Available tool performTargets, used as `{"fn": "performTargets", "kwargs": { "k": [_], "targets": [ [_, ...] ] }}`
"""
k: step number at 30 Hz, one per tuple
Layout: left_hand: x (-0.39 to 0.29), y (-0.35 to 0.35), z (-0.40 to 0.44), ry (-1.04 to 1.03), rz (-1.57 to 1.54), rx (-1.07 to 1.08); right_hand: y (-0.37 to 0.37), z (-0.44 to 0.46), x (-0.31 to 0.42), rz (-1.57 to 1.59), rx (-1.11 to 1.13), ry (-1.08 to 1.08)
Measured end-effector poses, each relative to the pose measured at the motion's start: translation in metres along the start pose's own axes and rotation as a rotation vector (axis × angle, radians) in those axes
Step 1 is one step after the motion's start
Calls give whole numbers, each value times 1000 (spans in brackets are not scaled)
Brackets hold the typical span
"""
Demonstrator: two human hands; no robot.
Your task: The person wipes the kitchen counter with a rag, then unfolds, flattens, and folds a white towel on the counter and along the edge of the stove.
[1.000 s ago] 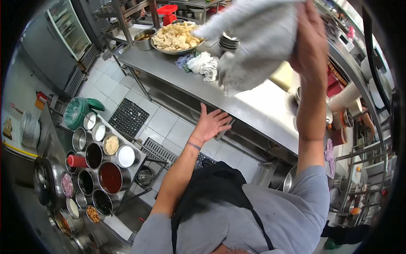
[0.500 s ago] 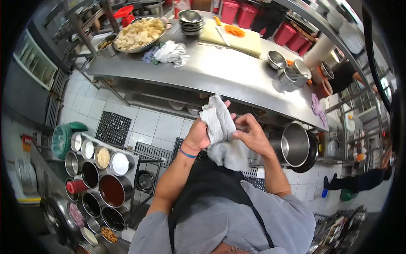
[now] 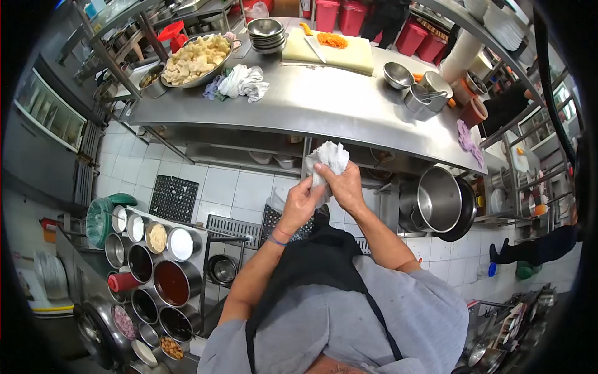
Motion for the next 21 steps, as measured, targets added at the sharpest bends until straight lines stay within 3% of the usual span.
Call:
{"fn": "performTargets", "kwargs": {
  "k": [1, 4, 8, 11, 14, 15, 18, 19, 21],
  "targets": [
    [4, 10, 4, 55, 63, -105, 0, 4, -5, 12, 23, -14],
    [-10, 26, 23, -97, -86, -175, 9, 21, -11, 167, 116, 17],
    [-26, 79, 40, -130, -442, -253, 58, 39, -2, 463, 94, -99],
    [-27, 94, 57, -125, -143, -207, 97, 53, -15, 467, 60, -54],
    [-16, 85, 71, -49, -159, -172, 117, 59, -19, 562, -9, 30],
    [-16, 83, 77, -88, -113, -254, 123, 61, -24, 596, -16, 29],
    [-1, 102, 84, 47, 479, -346, 143, 64, -50, 669, -64, 22],
    [0, 106, 87, -42, 418, -407, 155, 64, -60, 670, -95, 16],
    [38, 118, 95, 92, 226, -372, 178, 68, -73, 664, -138, 5]
  ]
}}
Point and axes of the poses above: each hand's wrist, its own z-axis towards the middle knuckle, its own y-axis out of the back of the hand, x = y × z, the point moved 8 cm from there along z, towards the middle knuckle, and after that the axes turned 5 degrees about x, right-handed, at the moved point
